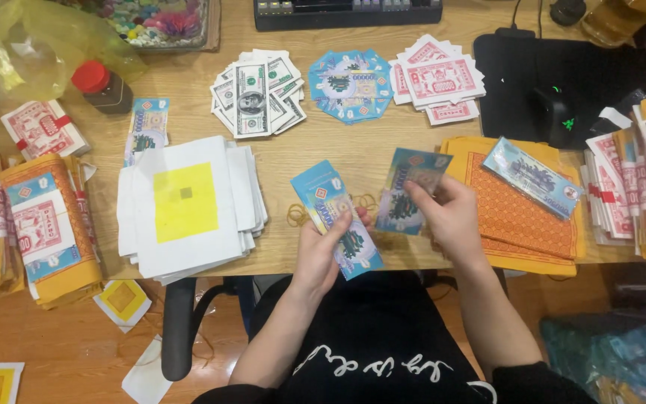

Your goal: Sorting and counting stacks of paper money on a desk

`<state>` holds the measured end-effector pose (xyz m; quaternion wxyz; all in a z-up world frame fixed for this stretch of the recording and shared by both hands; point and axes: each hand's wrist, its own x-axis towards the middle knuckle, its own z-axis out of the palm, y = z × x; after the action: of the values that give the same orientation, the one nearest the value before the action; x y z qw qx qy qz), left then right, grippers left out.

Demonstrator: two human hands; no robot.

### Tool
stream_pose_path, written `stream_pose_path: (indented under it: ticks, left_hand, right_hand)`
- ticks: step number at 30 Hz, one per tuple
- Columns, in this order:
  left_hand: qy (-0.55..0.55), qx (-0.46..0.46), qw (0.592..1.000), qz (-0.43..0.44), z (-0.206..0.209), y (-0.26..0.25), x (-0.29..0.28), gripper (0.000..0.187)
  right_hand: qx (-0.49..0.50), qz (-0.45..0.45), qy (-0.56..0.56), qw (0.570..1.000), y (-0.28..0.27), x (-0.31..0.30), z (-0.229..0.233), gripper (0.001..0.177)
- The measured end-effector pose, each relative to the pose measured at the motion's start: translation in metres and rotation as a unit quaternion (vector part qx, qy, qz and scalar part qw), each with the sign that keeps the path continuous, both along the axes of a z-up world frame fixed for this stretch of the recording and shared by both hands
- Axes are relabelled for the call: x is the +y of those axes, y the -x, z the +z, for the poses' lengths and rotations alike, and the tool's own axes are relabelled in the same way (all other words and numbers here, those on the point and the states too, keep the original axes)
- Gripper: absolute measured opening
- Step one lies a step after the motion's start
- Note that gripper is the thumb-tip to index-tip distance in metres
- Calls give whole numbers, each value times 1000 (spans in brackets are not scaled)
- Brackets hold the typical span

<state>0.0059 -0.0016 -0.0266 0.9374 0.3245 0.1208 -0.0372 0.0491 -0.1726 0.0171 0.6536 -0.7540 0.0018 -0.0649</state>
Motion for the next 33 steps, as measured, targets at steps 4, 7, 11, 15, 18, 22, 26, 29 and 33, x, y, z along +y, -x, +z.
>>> stream_pose_path:
  ticks: [4,7,11,15,18,22,26,29,33]
  left_hand:
    - [-5,3,999,31,-21,-5,3,32]
    - [-7,-7,999,38,-27,-4,2,31]
    - [-27,-41,997,51,-41,-6,1,27]
    - [-45,-52,996,51,-42,-3,2,30]
    - [-61,-63,995,57,-33,-3,1,31]
    - [-106,-52,990,72,-18,0,1,33]
    - [-127,-44,989,67,3,3,2,36]
    - [-113,-27,991,63,15,4,3,36]
    - [-98,-13,994,53,13,3,0,34]
  right_hand:
    - [8,10,17,1000,15,-2,15,14]
    - [8,10,9,1000,21,1,10,17]
    - [3,39,-5,999,22,2,-1,18]
    - [2,78,-35,996,27,11,7,15]
    - [3,97,-35,995,27,13,1,17]
    - [9,125,-23,992,30,18,9,15]
    - [14,173,-37,984,31,13,2,18]
    - [21,189,-49,981,31,13,1,19]
    - [13,161,-52,985,32,24,14,17]
